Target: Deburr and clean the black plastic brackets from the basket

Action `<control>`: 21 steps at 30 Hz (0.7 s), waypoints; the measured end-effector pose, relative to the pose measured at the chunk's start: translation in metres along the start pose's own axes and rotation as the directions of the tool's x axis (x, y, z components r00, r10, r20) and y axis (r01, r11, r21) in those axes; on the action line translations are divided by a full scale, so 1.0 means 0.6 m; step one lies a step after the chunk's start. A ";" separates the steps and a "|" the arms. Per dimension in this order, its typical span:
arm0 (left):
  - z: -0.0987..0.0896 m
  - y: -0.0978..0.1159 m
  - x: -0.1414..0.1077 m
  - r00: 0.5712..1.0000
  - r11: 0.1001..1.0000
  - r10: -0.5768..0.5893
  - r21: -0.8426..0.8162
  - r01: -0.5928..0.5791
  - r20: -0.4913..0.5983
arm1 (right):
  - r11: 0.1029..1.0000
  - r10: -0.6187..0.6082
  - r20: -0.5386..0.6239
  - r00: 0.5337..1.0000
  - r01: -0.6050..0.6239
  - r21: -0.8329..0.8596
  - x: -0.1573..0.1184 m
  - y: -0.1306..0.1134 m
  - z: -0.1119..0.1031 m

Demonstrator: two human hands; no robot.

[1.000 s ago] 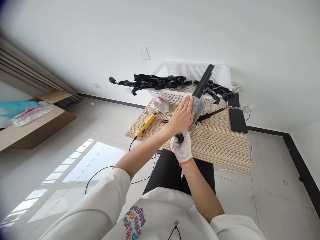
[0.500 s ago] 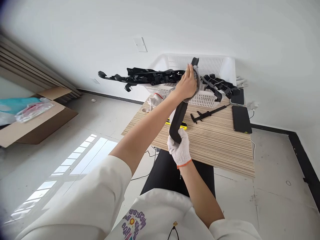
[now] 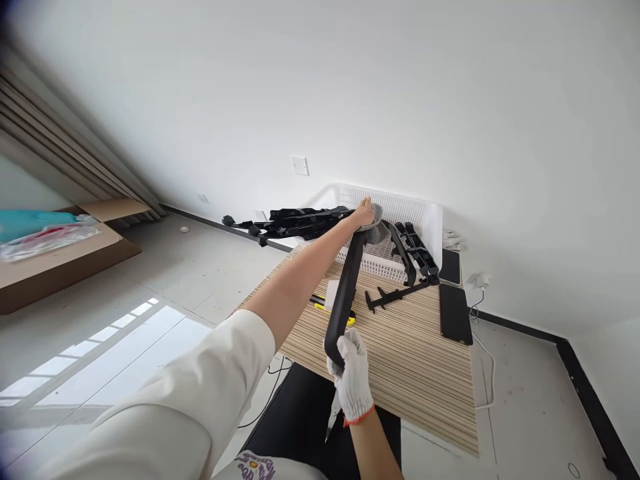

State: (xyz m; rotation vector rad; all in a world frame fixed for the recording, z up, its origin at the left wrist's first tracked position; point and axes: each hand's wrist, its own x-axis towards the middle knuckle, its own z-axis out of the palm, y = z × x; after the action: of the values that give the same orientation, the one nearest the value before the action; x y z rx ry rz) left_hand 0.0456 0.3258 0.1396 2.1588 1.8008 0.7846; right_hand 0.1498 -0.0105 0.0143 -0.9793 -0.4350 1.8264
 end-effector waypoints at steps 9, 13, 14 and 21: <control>-0.012 -0.049 0.008 0.995 0.995 0.078 -0.074 -0.073 0.067 | 0.936 -0.015 0.051 0.999 0.032 -0.349 -0.004 -0.049 -0.021; -0.014 -0.048 0.004 0.981 0.979 0.194 -0.068 -0.192 0.016 | 0.914 -0.039 0.017 0.999 0.043 -0.404 -0.007 -0.040 -0.020; -0.014 -0.047 0.004 0.979 0.978 0.202 -0.051 -0.201 0.009 | 0.909 -0.046 0.000 0.999 0.042 -0.415 -0.008 -0.038 -0.020; -0.019 -0.033 0.001 0.975 0.975 0.219 0.018 -0.220 0.030 | 0.903 -0.121 -0.059 0.991 0.086 -0.420 -0.004 -0.023 -0.020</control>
State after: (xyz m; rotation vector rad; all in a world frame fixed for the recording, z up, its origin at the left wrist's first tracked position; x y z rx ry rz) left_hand 0.0230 0.3289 0.1392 2.3991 1.5814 0.7797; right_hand 0.1679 -0.0077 0.0169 -1.2910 -0.8345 1.6194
